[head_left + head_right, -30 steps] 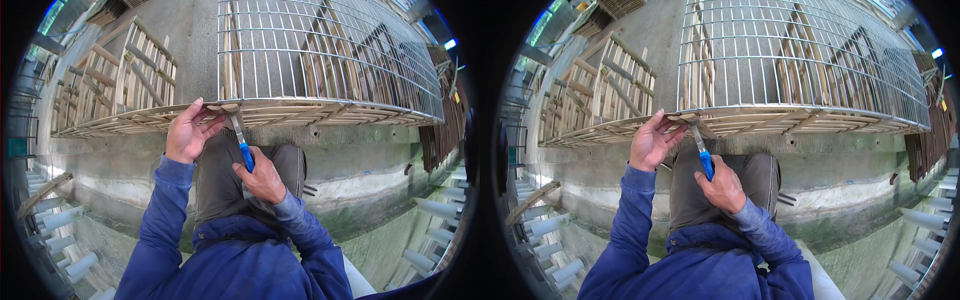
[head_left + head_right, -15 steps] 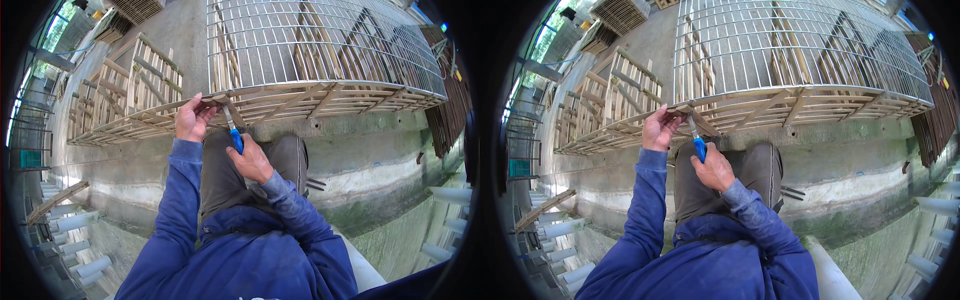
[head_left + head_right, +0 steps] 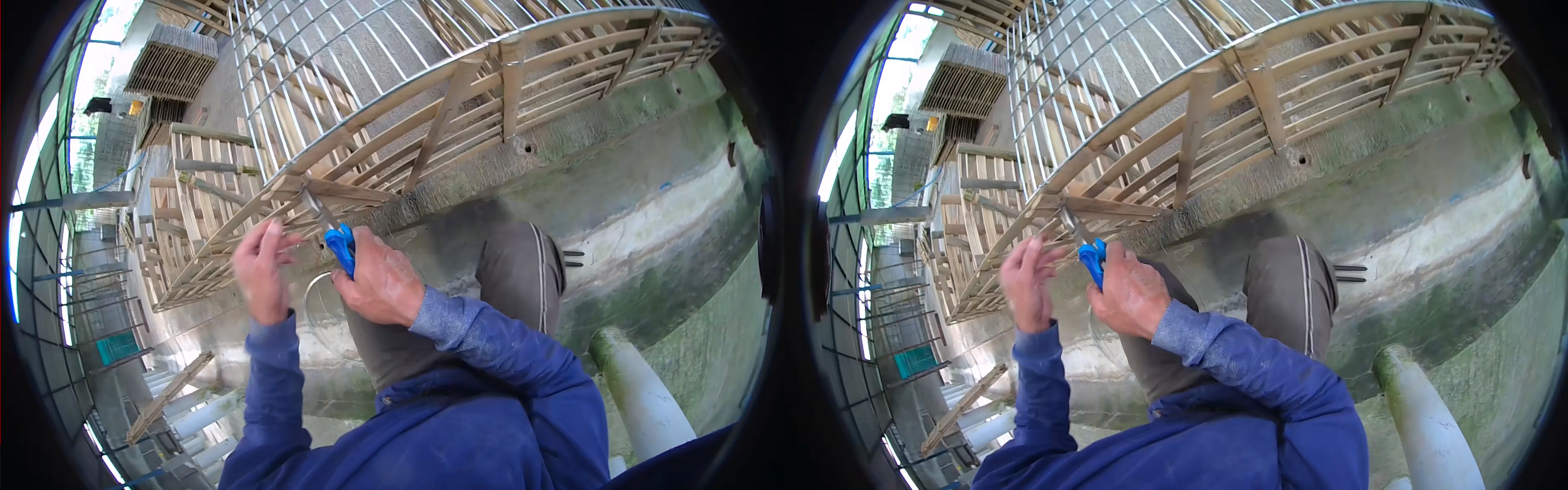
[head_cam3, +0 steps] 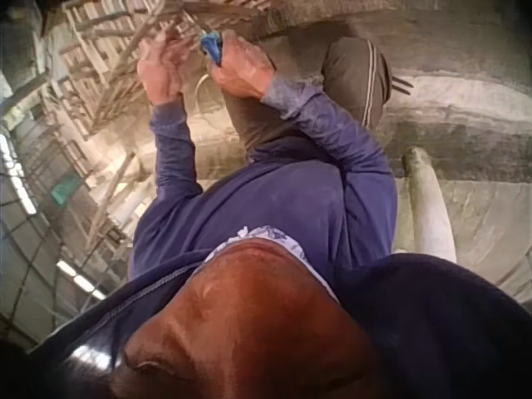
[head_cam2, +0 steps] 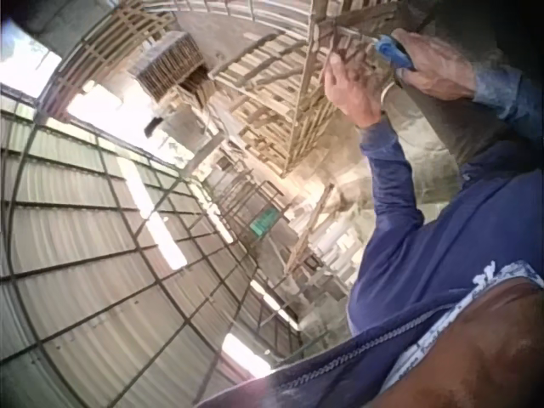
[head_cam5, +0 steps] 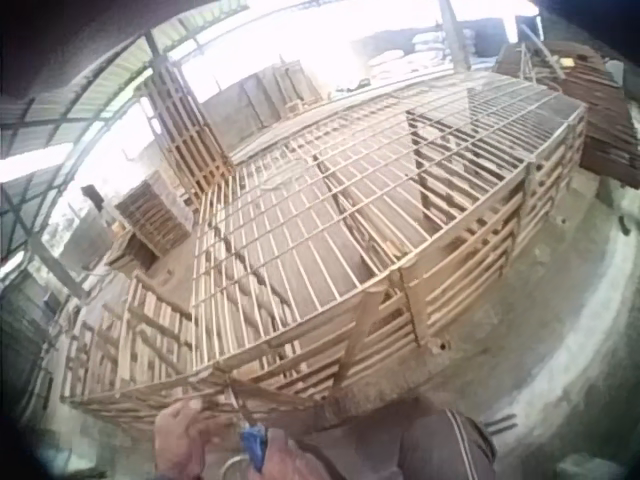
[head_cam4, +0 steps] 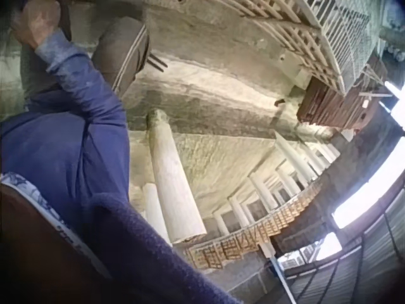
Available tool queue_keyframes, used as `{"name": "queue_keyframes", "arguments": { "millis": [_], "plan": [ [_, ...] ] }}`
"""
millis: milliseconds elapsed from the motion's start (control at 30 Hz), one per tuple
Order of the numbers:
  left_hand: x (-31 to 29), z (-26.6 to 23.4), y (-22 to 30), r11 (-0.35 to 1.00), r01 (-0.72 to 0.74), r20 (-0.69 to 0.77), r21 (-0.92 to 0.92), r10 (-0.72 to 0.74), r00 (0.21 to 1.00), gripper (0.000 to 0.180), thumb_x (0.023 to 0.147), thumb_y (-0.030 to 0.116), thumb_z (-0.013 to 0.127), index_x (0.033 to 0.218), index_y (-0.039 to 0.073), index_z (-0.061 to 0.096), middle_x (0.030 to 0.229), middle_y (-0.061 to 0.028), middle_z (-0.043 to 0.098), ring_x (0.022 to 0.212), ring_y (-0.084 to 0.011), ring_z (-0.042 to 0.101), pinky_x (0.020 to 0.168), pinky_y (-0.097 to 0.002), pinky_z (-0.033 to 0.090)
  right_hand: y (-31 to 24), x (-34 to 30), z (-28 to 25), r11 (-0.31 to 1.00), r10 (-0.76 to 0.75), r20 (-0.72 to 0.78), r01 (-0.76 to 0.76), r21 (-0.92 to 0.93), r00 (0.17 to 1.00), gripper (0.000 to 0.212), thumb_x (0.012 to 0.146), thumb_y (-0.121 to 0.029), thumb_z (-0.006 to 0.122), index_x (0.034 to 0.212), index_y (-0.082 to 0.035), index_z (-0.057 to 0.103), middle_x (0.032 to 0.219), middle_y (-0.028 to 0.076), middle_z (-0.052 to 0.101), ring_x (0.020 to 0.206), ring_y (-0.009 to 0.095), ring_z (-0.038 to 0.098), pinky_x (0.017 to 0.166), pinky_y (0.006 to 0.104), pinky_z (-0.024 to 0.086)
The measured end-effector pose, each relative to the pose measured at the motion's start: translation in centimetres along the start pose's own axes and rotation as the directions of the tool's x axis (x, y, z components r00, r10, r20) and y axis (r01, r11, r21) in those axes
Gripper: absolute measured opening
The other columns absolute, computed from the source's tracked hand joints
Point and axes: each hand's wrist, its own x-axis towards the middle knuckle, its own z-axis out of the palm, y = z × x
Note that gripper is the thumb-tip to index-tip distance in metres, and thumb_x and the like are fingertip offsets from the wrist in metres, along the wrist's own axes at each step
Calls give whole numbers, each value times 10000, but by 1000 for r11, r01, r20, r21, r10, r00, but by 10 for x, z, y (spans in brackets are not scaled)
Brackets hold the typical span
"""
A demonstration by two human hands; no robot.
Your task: Assembling wooden and wire mesh cages for agricultural use by tying mesh with wire.
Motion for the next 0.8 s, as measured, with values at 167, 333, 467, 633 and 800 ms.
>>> {"name": "queue_keyframes", "arguments": {
  "millis": [167, 333, 467, 633, 800],
  "plan": [
    [49, 2, 60, 286, -883, 496, 373, 742, 450, 356, 886, 59, 564, 1239, 12, 553, 1037, -116, 661, 899, -165, 605, 799, -287, 470, 15, 9, -12, 987, -119, 74, 126, -97, 990, 418, 799, -246, 603, 1009, 72, 433, 851, 303, 594, 841, 464, 593, 742, 508, 460],
    [101, 27, 66, 255, -910, 775, 325, 480, 411, 467, 943, 153, 530, 1377, 38, 401, 1115, -104, 638, 997, -173, 605, 884, -305, 443, 6, 15, -20, 979, -101, 158, 127, -162, 982, 435, 805, -282, 601, 996, 73, 439, 855, 301, 603, 840, 460, 599, 736, 500, 461],
    [98, 32, 55, 599, -800, 456, 21, 707, 541, 452, 903, 143, 588, 1307, 10, 437, 1024, -115, 638, 1105, -258, 554, 974, -374, 385, 10, 10, -26, 979, -127, 152, 148, -143, 980, 435, 809, -281, 580, 1003, 87, 452, 877, 306, 610, 859, 457, 610, 776, 498, 473],
    [91, 34, 74, 157, -941, 821, 299, 460, 338, 651, 824, 191, 674, 1371, 11, 373, 932, -136, 626, 1020, -289, 552, 944, -371, 392, 18, 14, -22, 985, -141, 128, 152, -86, 982, 442, 810, -293, 606, 988, 77, 444, 819, 302, 602, 824, 466, 601, 750, 500, 460],
    [104, 45, 88, 246, -892, 907, 379, 94, 411, 871, 871, 407, 613, 1491, 20, 139, 967, -207, 592, 821, -324, 532, 805, -411, 416, 15, 16, -26, 976, -163, 187, 186, -113, 969, 425, 808, -259, 561, 982, 113, 451, 835, 303, 617, 830, 447, 624, 768, 494, 489]
  ]
}}
